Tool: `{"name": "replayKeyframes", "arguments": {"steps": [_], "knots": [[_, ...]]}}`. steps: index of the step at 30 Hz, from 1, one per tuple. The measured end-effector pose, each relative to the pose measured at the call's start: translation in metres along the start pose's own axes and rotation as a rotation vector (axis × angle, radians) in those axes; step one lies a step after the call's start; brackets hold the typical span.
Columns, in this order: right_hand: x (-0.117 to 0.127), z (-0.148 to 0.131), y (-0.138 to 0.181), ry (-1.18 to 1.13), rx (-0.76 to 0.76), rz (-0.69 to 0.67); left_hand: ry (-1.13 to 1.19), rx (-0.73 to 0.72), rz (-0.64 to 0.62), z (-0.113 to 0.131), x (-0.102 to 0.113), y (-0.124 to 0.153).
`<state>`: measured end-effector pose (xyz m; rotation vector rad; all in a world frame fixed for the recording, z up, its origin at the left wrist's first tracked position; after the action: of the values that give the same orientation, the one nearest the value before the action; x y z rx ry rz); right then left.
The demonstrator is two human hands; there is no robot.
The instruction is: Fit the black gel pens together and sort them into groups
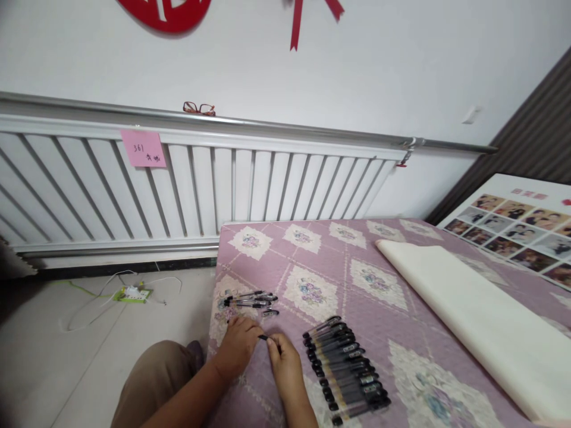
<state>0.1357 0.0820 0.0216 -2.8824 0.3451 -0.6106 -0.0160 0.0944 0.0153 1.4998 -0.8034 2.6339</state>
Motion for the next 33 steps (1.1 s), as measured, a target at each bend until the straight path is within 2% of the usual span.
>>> {"name": "replayKeyframes", "arguments": {"steps": [6,13,16,27,33], "knots": [[0.0004,0.0004,0.0005,0.016,0.035,-0.006,0.019,-0.016,0.01,0.0004,-0.0001,0.0001],[0.002,0.0073,0.0014,-0.077,-0.085,0.02,0.026,-0.003,0.0,0.0006,-0.0001,-0.0001],[0.0023,0.0066,0.0019,-0.075,-0.059,-0.009,0.044,-0.009,-0.002,0.0006,-0.0004,-0.0003],[-0.0006,0.002,0.004,0.087,0.045,0.021,0.03,-0.027,0.016,0.0002,-0.0009,0.0004],[-0.0027,0.0023,0.0042,0.102,0.005,0.0,0.048,-0.012,0.049,-0.0009,-0.0028,0.0006]]}}
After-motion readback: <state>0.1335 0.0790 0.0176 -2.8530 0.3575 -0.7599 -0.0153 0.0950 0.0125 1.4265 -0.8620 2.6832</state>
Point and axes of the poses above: each hand's wrist, its own y-axis away from the middle knuckle, its own x-axis out of the back of the hand, z = x × y, the point moved 1 cm from there along -y, towards the middle knuckle, and after that the axes turned 12 degrees about z, right-handed, at the moved point
